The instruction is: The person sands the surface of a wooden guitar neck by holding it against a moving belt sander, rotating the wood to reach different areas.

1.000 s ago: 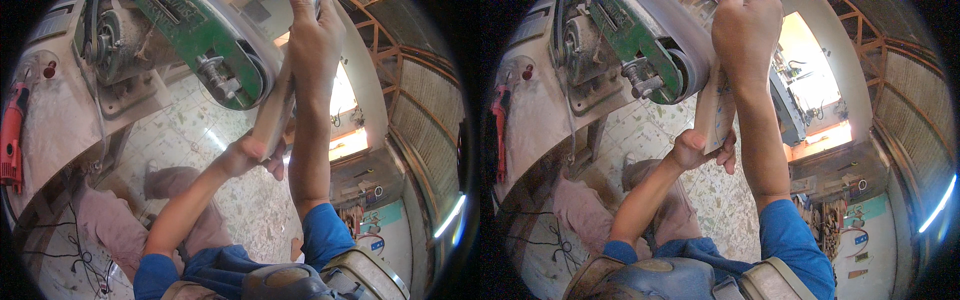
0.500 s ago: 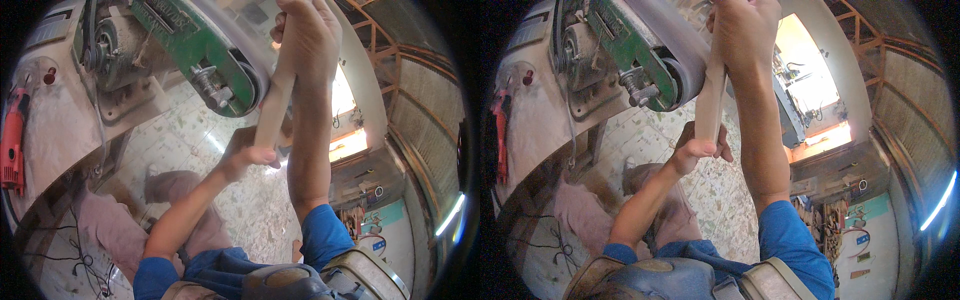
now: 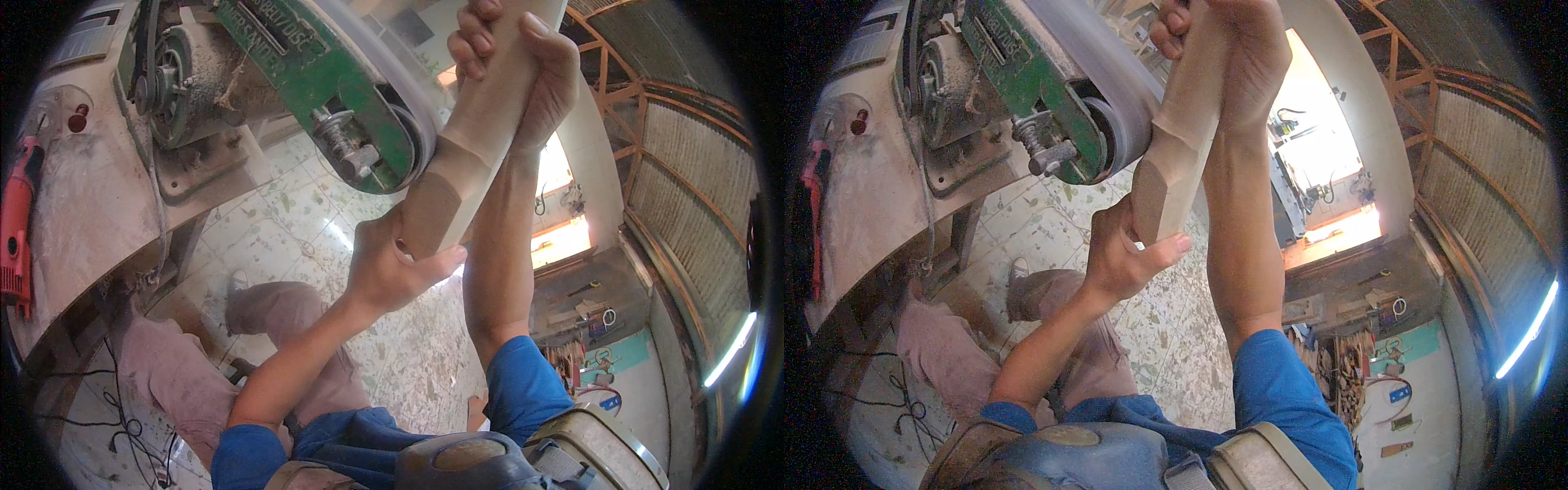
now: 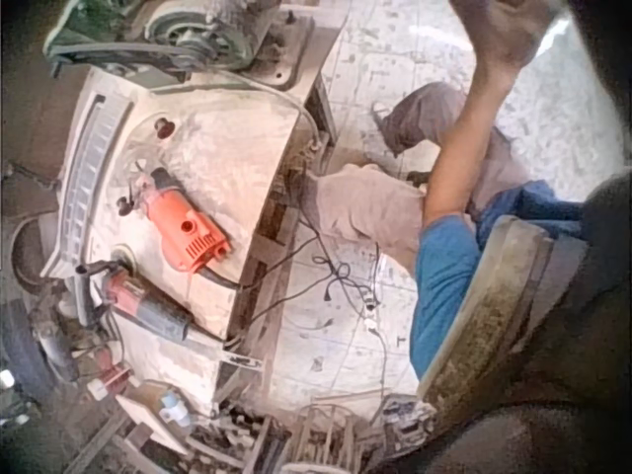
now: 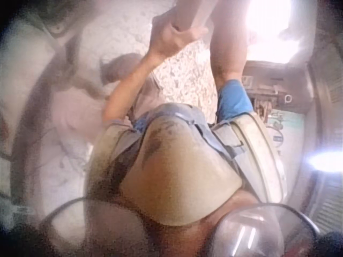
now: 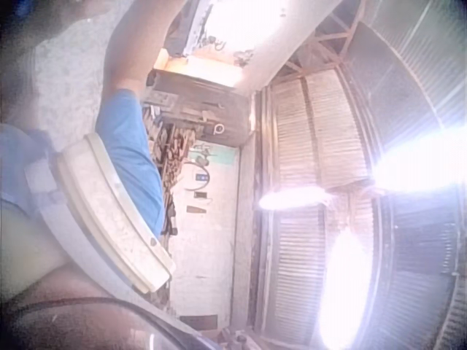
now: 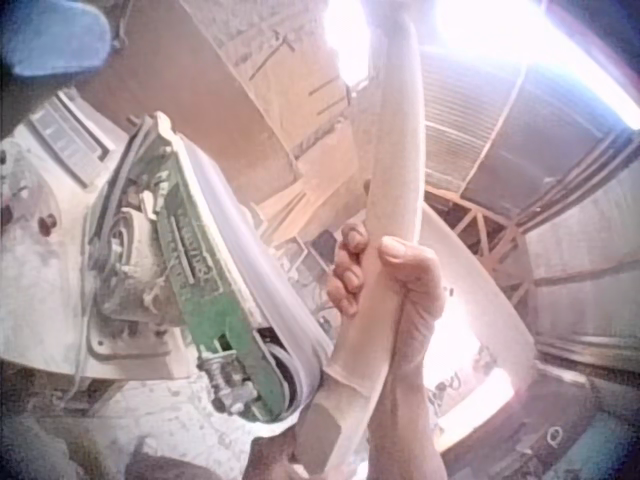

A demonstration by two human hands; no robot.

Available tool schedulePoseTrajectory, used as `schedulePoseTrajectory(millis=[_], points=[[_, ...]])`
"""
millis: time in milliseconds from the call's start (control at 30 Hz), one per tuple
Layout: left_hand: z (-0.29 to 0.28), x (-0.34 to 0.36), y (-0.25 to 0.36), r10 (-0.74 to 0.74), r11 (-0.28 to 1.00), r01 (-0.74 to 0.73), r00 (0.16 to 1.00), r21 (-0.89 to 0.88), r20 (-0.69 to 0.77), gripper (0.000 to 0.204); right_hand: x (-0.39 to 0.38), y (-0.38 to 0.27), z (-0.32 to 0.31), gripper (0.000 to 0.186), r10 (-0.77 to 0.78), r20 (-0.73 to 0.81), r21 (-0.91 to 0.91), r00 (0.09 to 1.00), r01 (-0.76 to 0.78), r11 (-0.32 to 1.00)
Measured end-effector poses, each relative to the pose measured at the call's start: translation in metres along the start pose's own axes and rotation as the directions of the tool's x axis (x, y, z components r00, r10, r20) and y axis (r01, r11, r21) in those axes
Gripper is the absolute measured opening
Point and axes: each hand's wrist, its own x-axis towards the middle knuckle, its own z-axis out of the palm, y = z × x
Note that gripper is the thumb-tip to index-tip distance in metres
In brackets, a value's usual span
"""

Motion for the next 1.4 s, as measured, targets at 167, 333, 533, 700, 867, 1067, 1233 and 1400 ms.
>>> schedulePoseTrajectory(millis=[167, 333, 533, 700, 867, 1067, 1233, 1400], points=[[-0.001, 0.001, -0.004, 0.026, 1.000, -0.026, 0.999, 0.001, 0.020, 0.047, 0.000, -0.001, -0.004, 0.039, -0.063, 0.026, -0.117, 0.998, 0.065, 0.991], [-0.009, 0.007, -0.009, -0.076, 0.992, 0.091, 0.984, -0.091, 0.158, 0.049, 0.000, 0.005, -0.007, 0.028, -0.119, -0.078, -0.318, 0.990, 0.088, 0.944], [-0.009, 0.010, -0.019, -0.221, 0.864, 0.341, 0.918, -0.370, 0.330, 0.047, -0.006, 0.001, 0.021, 0.038, -0.178, -0.076, -0.580, 0.981, 0.102, 0.808], [-0.012, 0.011, -0.033, -0.169, 0.779, 0.398, 0.877, -0.485, 0.449, 0.050, -0.009, 0.003, 0.030, 0.048, -0.175, -0.127, -0.642, 0.976, 0.053, 0.765], [-0.008, 0.008, -0.049, -0.138, 0.671, 0.490, 0.820, -0.556, 0.556, 0.061, -0.007, 0.004, 0.024, 0.045, -0.243, -0.145, -0.854, 0.959, 0.002, 0.521], [-0.002, 0.005, -0.046, 0.010, 0.525, 0.474, 0.827, -0.707, 0.562, 0.052, -0.014, 0.001, 0.038, 0.038, -0.261, -0.042, -0.910, 0.964, 0.071, 0.409], [0.005, 0.003, -0.050, 0.105, 0.390, 0.514, 0.800, -0.764, 0.591, 0.057, -0.009, 0.010, 0.032, 0.041, -0.327, -0.117, -0.978, 0.938, -0.052, 0.201], [0.011, 0.007, -0.051, 0.198, 0.246, 0.573, 0.759, -0.781, 0.620, 0.057, 0.001, 0.024, 0.004, 0.038, -0.482, 0.067, -0.986, 0.873, -0.016, -0.167]])
